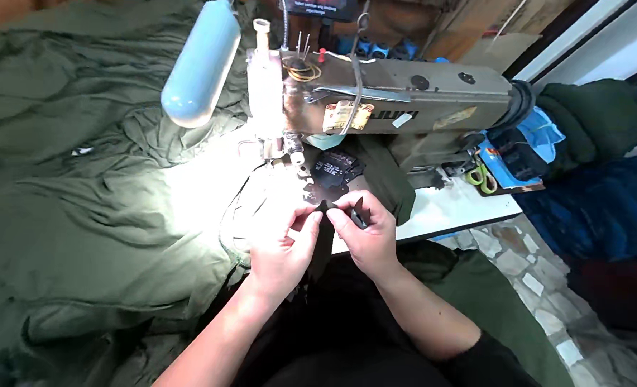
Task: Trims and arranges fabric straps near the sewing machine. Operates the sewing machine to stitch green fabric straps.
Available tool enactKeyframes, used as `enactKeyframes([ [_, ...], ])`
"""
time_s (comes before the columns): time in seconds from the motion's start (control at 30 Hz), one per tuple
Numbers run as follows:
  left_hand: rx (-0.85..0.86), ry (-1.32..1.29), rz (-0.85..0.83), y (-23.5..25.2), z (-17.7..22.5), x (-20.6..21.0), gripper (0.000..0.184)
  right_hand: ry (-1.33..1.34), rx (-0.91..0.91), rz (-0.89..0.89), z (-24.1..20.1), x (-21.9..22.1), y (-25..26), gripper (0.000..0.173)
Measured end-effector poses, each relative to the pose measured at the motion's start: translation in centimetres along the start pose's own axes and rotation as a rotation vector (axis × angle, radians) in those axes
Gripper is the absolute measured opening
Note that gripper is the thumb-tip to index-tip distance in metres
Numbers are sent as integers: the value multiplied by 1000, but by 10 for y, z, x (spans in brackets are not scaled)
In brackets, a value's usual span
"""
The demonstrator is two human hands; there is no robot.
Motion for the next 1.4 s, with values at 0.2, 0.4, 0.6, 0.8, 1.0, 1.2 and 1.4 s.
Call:
enactKeyframes([
  [0.2,-7,-5,-46,1,4,5,13,-86,-85,19,-2,1,-6,6],
  [0.4,-39,-18,-62,1,6,7,11,-90,-96,16,-3,-1,-7,7],
  [0.6,-43,-57,-112,2,15,8,19,-98,-150,40,-7,-4,-9,10],
  [0.8,-138,-193,-190,9,22,-1,27,-5,-154,-8,-14,-10,0,3],
  [1.0,-120,-180,-272,20,19,-5,8,126,-103,-143,-28,-9,8,4],
  [1.2,-167,-170,-41,13,18,-8,13,-37,-279,-30,11,-3,-21,15],
  [1.4,-139,-208,61,11,18,-4,16,-89,-236,-42,19,19,-24,22],
])
Point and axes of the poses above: each hand's wrist, its own y-axis towards the middle knuckle, its own x-axis out of the palm, z = x × y, the point moved 4 cm from there along y, towards the middle knuckle, and after that the axes turned 10 degrees about x, right-handed, at the moved point
